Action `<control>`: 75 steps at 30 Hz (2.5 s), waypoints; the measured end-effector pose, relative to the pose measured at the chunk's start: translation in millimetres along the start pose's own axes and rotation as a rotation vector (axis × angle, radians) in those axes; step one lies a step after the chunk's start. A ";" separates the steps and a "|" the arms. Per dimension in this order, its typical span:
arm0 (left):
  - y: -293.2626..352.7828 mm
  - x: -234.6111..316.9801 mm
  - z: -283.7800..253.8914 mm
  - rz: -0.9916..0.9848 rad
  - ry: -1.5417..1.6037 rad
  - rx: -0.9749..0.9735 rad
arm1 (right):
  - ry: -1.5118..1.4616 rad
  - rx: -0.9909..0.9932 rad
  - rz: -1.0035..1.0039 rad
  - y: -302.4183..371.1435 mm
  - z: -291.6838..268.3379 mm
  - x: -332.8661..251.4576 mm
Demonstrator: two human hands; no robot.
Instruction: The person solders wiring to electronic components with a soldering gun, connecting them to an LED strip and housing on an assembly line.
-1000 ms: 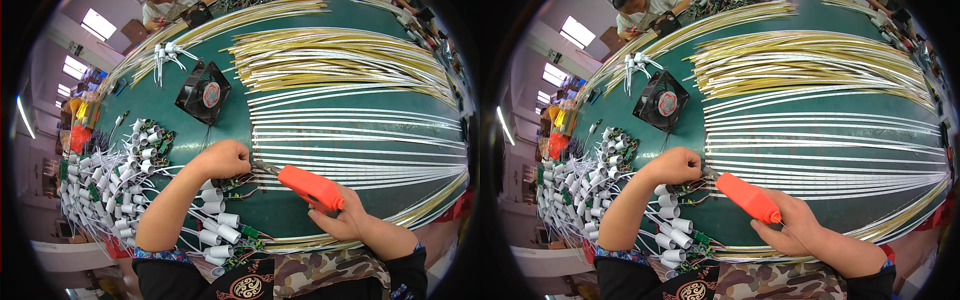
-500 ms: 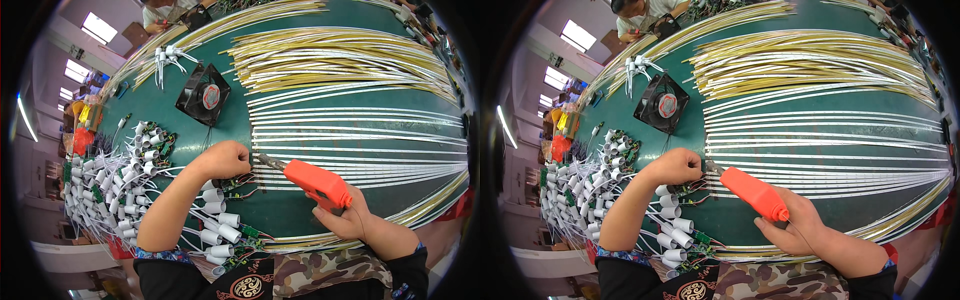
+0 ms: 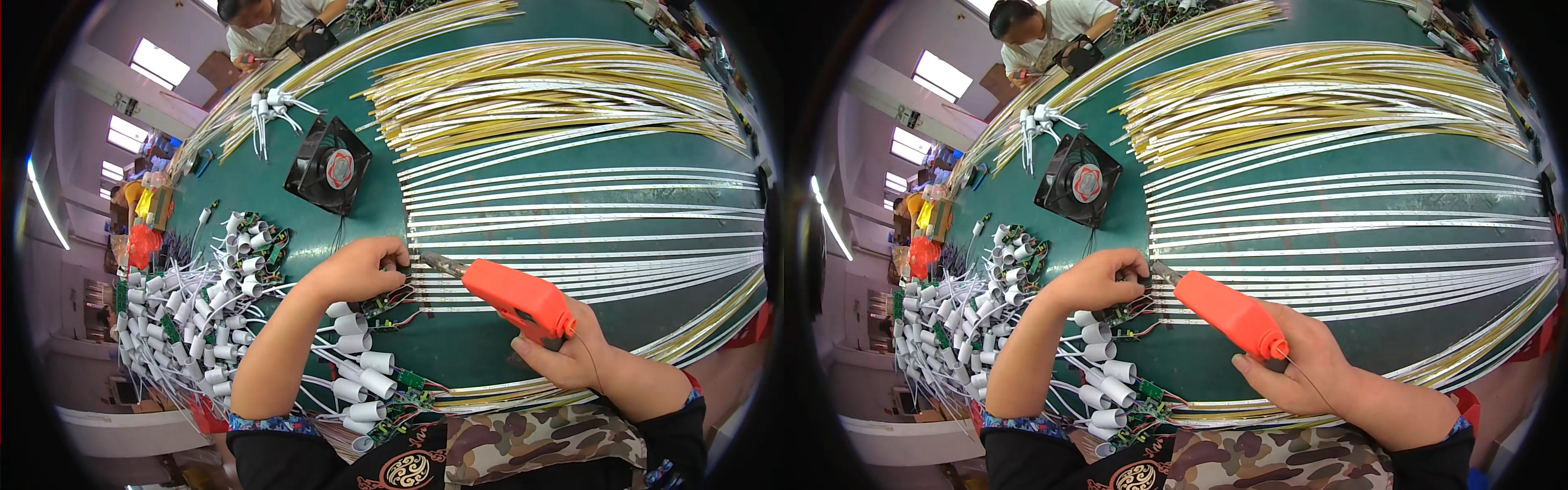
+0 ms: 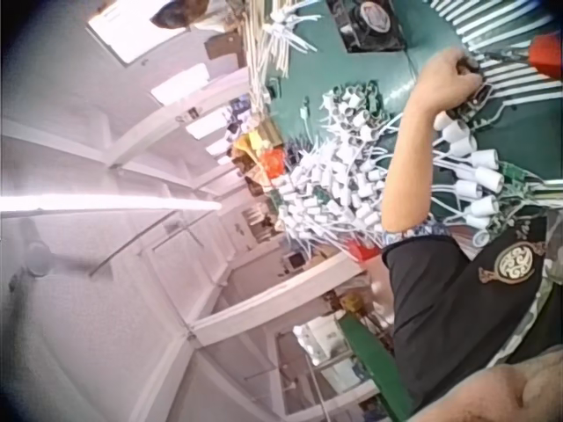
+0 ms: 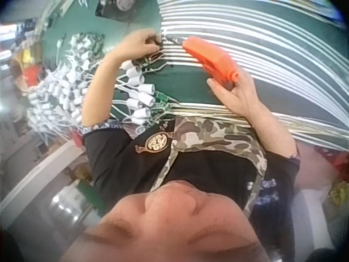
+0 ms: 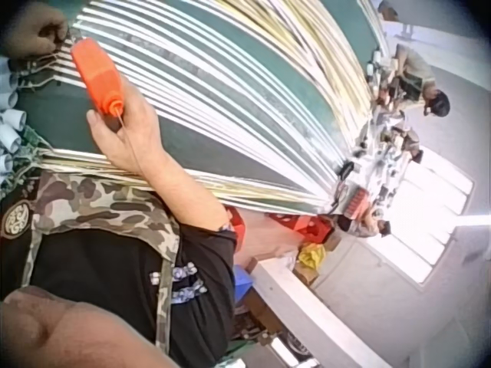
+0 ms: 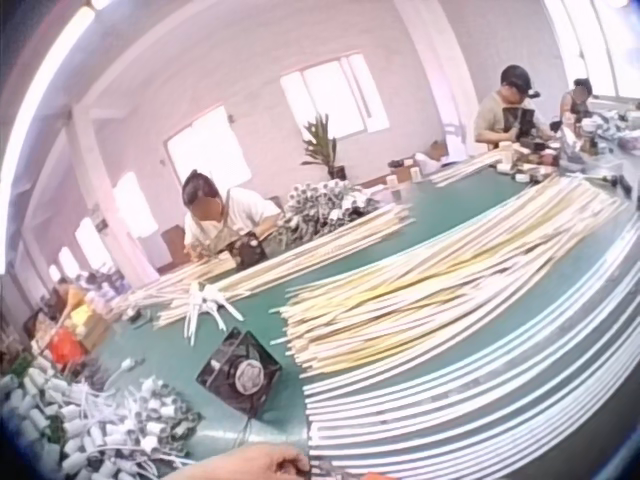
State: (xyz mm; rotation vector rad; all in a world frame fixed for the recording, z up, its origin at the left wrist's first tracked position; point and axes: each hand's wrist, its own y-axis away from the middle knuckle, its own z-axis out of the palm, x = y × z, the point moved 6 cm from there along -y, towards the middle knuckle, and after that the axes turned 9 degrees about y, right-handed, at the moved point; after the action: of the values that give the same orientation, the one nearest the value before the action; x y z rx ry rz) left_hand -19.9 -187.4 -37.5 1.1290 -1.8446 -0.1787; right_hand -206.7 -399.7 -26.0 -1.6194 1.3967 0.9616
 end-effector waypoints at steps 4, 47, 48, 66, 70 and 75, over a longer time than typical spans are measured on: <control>4.4 5.2 2.8 0.177 0.010 -0.098 | -0.013 0.009 -0.003 -0.7 -1.0 0.9; -10.0 5.5 7.5 -0.103 -0.153 -0.005 | 0.124 -0.131 0.006 -4.8 13.4 -2.5; -9.5 6.0 7.4 -0.103 -0.154 -0.003 | 0.105 -0.126 0.016 -4.4 13.0 -2.5; -12.2 6.8 6.9 -0.055 -0.234 -0.004 | -0.058 -0.040 0.077 -3.2 2.4 -2.2; -8.8 7.9 9.3 -0.028 -0.246 0.008 | -0.157 0.074 0.103 0.6 -0.2 -5.7; 5.3 9.8 2.9 0.023 -0.254 0.054 | -0.248 0.069 0.154 3.9 -1.8 -3.0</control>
State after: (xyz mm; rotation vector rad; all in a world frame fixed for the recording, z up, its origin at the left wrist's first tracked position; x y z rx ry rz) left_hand -26.8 -192.7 -30.0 1.1643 -2.0965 -0.2706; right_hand -210.8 -400.4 -22.9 -1.3067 1.3802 1.1482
